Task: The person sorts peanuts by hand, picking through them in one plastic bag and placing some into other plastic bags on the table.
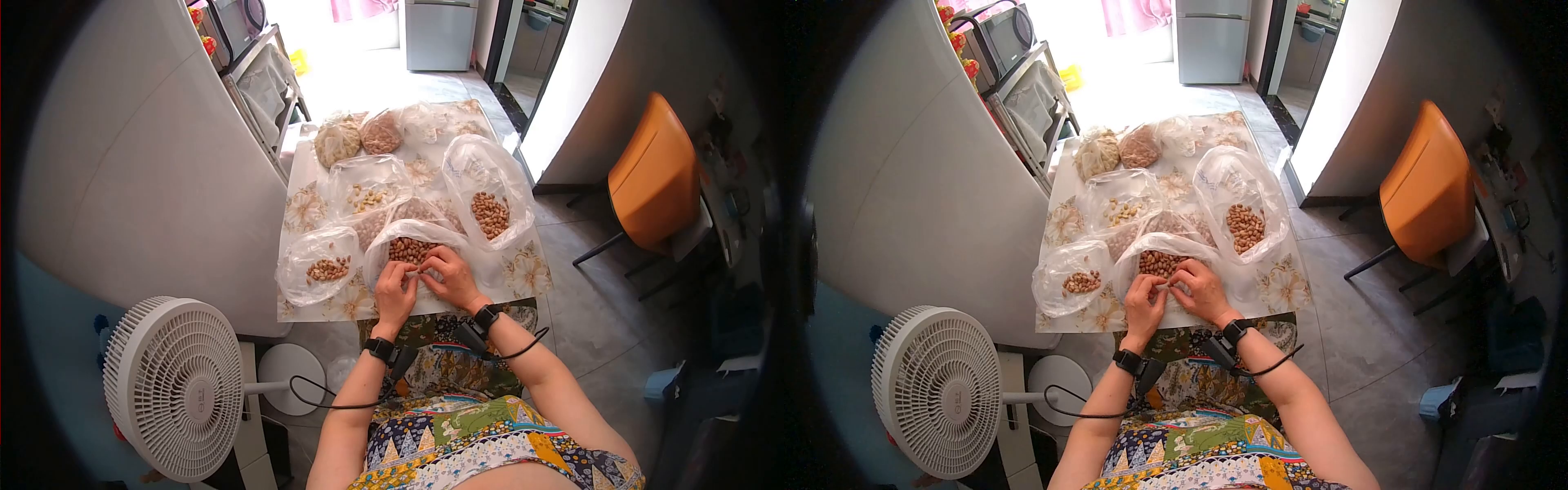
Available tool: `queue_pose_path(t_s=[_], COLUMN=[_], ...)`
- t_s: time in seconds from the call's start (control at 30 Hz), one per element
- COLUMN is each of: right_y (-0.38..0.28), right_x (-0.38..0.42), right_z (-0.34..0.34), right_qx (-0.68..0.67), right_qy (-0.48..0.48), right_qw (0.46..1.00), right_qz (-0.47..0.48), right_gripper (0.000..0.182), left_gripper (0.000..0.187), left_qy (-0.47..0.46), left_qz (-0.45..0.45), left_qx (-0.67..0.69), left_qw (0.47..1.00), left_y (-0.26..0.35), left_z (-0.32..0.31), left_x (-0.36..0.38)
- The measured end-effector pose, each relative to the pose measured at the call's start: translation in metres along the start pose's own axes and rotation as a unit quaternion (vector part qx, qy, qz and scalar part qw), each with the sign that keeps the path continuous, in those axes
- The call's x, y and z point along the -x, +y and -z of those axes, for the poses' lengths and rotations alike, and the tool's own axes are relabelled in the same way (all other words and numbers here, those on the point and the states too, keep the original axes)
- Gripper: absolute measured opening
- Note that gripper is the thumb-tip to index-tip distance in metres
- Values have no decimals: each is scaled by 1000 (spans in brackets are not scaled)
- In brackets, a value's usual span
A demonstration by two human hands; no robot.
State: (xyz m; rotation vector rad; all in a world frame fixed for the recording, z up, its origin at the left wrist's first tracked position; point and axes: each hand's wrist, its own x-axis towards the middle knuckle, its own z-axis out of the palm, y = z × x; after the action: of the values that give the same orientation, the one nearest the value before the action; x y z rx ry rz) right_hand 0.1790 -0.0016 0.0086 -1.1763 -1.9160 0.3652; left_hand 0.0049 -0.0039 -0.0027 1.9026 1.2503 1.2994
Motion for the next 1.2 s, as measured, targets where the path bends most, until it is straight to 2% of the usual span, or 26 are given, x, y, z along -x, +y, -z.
queue_pose_path(t_s=[0.4,0.57,0.8,0.87,0.9,1.0,1.07,1.2], right_y=[-6,-6,-1,4,4,16,16,13], right_x=[4,4,6,9,6,12,12,10], right_z=[3,4,0,-1,1,-1,-4,-3], right_qx=[-45,-30,-41,-41,0,-25,-15,-65], right_qy=[12,13,5,6,23,0,17,-8], right_qw=[999,999,999,999,999,1000,999,998], right_qz=[-20,2,-20,-14,38,-13,29,-11], right_gripper=[15,16,17,18,17,13,13,11], left_gripper=[9,8,8,9,10,9,8,8], left_qy=[-1,0,-2,14,30,66,69,130], left_qz=[2,-4,-14,-11,-33,-40,4,-18], left_qx=[6,-2,-6,-9,-6,53,97,134], left_qw=[1000,1000,1000,1000,999,996,993,982], left_y=[0,0,0,-5,-10,-17,-9,1], left_z=[-1,-1,-5,-6,-8,-17,-8,-5], left_x=[-1,-1,-1,1,3,6,7,6])
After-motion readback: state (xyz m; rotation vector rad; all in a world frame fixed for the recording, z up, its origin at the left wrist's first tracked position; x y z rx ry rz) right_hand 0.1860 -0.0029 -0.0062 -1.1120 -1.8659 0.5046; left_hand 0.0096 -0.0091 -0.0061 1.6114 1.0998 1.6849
